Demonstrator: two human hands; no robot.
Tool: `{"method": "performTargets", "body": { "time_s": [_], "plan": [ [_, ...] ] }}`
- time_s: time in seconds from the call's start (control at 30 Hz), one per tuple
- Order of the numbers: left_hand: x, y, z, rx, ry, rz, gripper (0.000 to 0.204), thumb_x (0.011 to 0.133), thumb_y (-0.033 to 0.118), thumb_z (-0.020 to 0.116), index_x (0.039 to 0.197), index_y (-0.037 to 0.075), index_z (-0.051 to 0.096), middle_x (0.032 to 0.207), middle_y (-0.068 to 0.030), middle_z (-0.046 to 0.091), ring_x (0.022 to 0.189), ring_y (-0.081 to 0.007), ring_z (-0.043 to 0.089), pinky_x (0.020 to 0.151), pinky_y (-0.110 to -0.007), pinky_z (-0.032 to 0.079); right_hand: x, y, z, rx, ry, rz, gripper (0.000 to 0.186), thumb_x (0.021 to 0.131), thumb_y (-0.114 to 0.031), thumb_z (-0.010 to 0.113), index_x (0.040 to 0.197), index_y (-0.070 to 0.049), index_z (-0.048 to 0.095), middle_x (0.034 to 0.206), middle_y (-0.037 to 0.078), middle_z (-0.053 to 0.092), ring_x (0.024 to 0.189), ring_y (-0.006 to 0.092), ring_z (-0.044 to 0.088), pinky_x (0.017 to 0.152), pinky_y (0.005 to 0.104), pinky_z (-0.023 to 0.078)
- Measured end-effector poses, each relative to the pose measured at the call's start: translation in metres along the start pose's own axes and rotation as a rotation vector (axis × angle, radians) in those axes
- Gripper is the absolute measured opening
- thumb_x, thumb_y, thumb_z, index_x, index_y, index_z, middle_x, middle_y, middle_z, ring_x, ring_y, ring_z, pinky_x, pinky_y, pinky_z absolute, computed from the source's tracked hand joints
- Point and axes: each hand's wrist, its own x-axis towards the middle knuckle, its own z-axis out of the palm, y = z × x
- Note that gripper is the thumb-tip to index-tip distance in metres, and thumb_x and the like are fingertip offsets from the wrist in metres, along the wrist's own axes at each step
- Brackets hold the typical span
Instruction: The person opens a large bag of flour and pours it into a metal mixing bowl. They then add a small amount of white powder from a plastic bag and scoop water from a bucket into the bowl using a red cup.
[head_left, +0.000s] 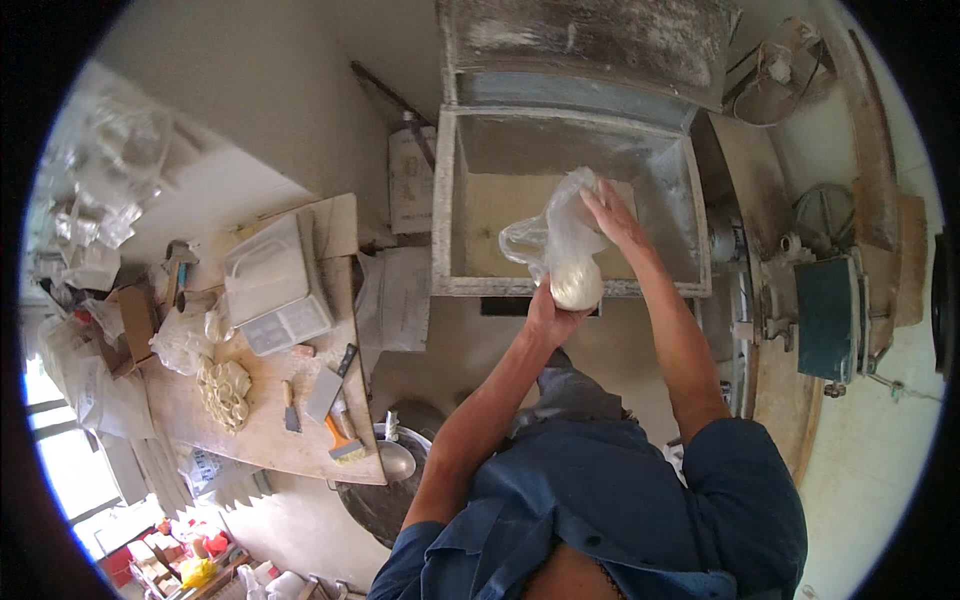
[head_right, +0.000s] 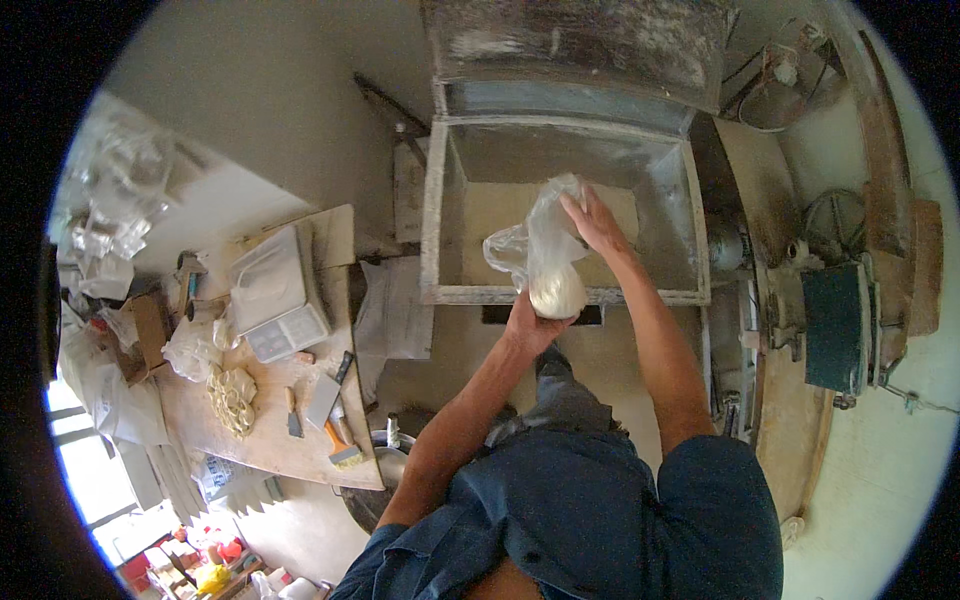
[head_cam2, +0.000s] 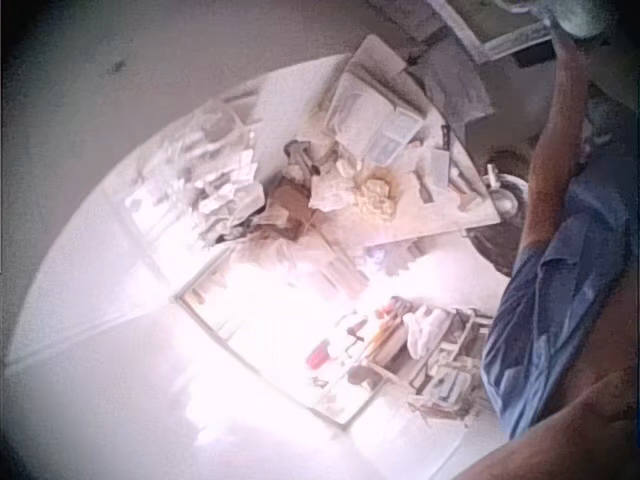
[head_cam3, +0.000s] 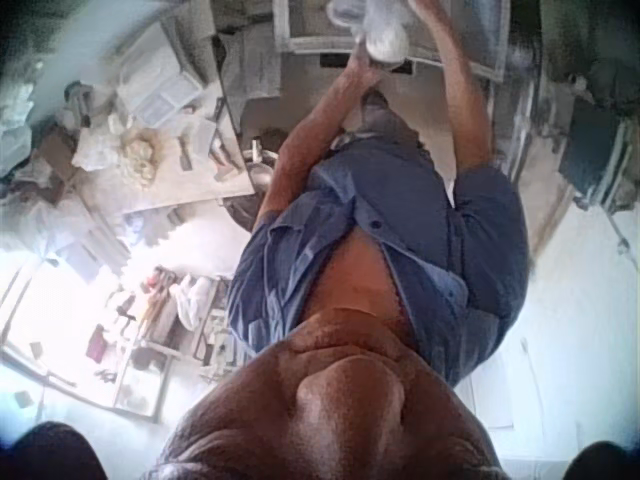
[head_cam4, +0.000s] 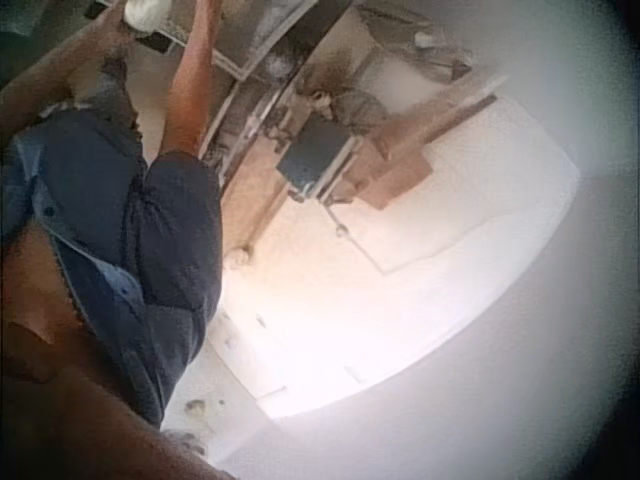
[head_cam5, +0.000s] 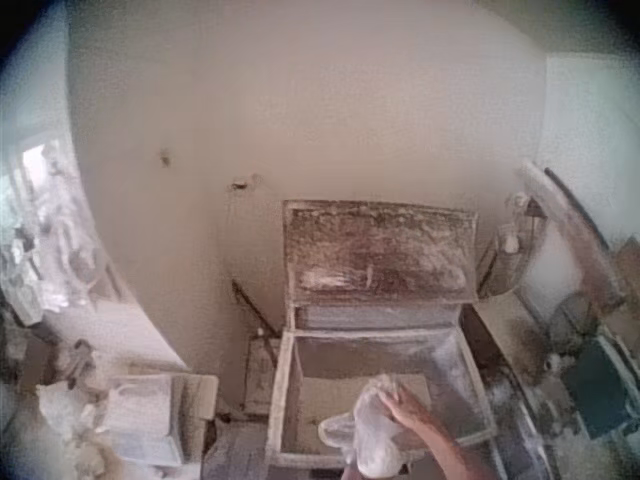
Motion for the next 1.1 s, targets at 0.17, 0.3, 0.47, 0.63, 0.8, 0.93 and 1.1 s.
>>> {"method": "performTargets", "body": {
  "time_s": [0.17, 0.3, 0.47, 0.63, 0.8, 0.93, 1.1],
  "plan": [
    [0.080, -0.017, -0.002, 0.032, 0.113, 0.085, 0.049, 0.112, 0.048, 0.045, 0.144, 0.011, 0.051, 0.138, -0.0113, 0.062, 0.123, -0.0335, 0.063, 0.098, -0.055, 0.057, -0.019, 0.114, -0.031, 0.475, -0.597, 0.676, 0.055, 0.102, -0.045, 0.065, 0.135, -0.002, 0.063, 0.120, 0.011, 0.070, 0.104, 0.0274, 0.069, 0.088, 0.0409, 0.057],
    [0.108, -0.020, -0.004, 0.132, 0.215, 0.104, 0.045, 0.111, 0.038, 0.056, 0.142, 0.006, 0.050, 0.139, -0.0141, 0.057, 0.120, -0.0329, 0.062, 0.090, -0.049, 0.060, -0.017, 0.148, -0.017, 0.458, -0.486, 0.513, 0.036, 0.098, -0.023, 0.072, 0.125, 0.000, 0.065, 0.114, 0.012, 0.071, 0.100, 0.0245, 0.069, 0.084, 0.0402, 0.056],
    [0.105, -0.030, 0.004, 0.298, 0.209, 0.147, 0.036, 0.108, 0.031, 0.060, 0.128, 0.001, 0.060, 0.116, -0.0151, 0.070, 0.096, -0.0291, 0.071, 0.077, -0.042, 0.060, -0.009, 0.178, -0.002, 0.201, -0.307, 0.293, 0.029, 0.094, -0.018, 0.074, 0.110, 0.005, 0.065, 0.105, 0.017, 0.071, 0.094, 0.0246, 0.068, 0.081, 0.0398, 0.053],
    [0.089, -0.036, 0.015, 0.773, 0.444, 0.259, 0.028, 0.104, 0.023, 0.061, 0.096, -0.001, 0.071, 0.077, -0.0108, 0.072, 0.067, -0.0204, 0.072, 0.058, -0.032, 0.054, -0.009, 0.203, -0.002, -0.014, -0.193, 0.216, 0.032, 0.091, -0.024, 0.076, 0.101, 0.005, 0.067, 0.093, 0.021, 0.070, 0.084, 0.0318, 0.069, 0.076, 0.0444, 0.052],
    [0.084, -0.030, 0.008, 1.106, 0.461, 0.481, 0.038, 0.099, 0.016, 0.057, 0.066, 0.001, 0.069, 0.060, -0.0085, 0.065, 0.064, -0.0164, 0.070, 0.055, -0.033, 0.052, -0.005, 0.186, -0.007, 0.124, -0.227, 0.407, 0.038, 0.093, -0.035, 0.075, 0.101, 0.001, 0.067, 0.082, 0.016, 0.067, 0.072, 0.0277, 0.065, 0.065, 0.0453, 0.049],
    [0.085, -0.028, 0.002, 1.353, 0.533, 0.763, 0.025, 0.094, 0.023, 0.071, 0.091, -0.001, 0.074, 0.069, -0.0123, 0.071, 0.064, -0.0225, 0.071, 0.062, -0.036, 0.055, -0.009, 0.149, -0.023, 0.422, -0.271, 0.719, 0.037, 0.095, -0.044, 0.073, 0.098, -0.007, 0.069, 0.078, 0.004, 0.063, 0.065, 0.0176, 0.059, 0.056, 0.0389, 0.044],
    [0.086, -0.030, 0.017, 1.367, 0.532, 0.974, 0.031, 0.088, 0.020, 0.079, 0.112, 0.001, 0.074, 0.096, -0.0161, 0.075, 0.083, -0.0231, 0.073, 0.074, -0.037, 0.056, -0.011, 0.124, -0.037, 0.487, -0.268, 0.764, 0.034, 0.097, -0.046, 0.070, 0.099, -0.012, 0.071, 0.078, -0.001, 0.060, 0.067, 0.0150, 0.058, 0.054, 0.0362, 0.041]
  ]
}}
